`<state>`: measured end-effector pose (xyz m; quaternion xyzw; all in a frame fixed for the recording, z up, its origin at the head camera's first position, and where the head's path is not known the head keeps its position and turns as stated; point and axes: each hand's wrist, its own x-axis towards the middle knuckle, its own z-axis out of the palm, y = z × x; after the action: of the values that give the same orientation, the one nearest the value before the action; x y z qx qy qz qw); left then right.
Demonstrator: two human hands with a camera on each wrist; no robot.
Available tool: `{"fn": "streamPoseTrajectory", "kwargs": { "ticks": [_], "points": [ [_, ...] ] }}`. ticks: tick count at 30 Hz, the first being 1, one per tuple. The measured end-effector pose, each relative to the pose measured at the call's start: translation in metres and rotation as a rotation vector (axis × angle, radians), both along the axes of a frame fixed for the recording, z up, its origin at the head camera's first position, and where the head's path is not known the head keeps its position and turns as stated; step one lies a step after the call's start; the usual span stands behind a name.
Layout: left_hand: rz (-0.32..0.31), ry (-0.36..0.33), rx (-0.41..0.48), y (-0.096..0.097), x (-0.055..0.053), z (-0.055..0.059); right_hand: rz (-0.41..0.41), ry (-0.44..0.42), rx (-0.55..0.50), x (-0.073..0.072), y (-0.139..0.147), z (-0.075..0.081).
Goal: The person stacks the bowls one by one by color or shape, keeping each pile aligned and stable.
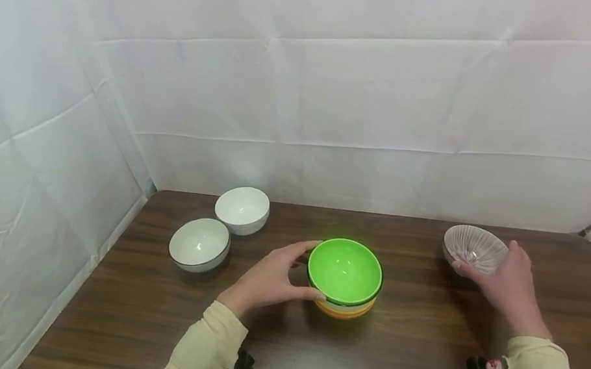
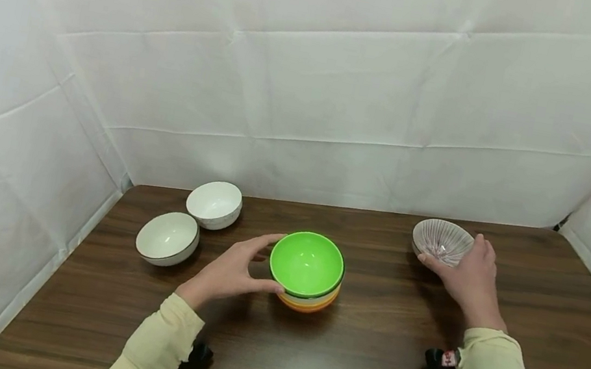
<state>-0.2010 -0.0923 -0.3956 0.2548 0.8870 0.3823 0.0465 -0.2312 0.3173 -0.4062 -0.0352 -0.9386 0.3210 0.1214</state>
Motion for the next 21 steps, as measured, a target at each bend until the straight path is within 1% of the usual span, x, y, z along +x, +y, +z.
{"fn": "streamPoseTrajectory", "kwargs": {
  "ticks": [5, 12, 21],
  "points": [
    [0.0, 0.007, 0.002, -0.0004, -0.0003, -0.001, 0.0, -0.045, 0.027, -0.0039, 0.0005, 0.0011],
    [0.002, 0.011, -0.003, 0.0006, 0.0002, 0.0003, 0.0, -0.032, 0.049, -0.0073, 0.0014, -0.004],
    [0.004, 0.007, 0.002, -0.0001, 0.0003, 0.0003, -0.013, -0.072, 0.064, -0.0081, 0.0012, -0.0053]
  ]
}}
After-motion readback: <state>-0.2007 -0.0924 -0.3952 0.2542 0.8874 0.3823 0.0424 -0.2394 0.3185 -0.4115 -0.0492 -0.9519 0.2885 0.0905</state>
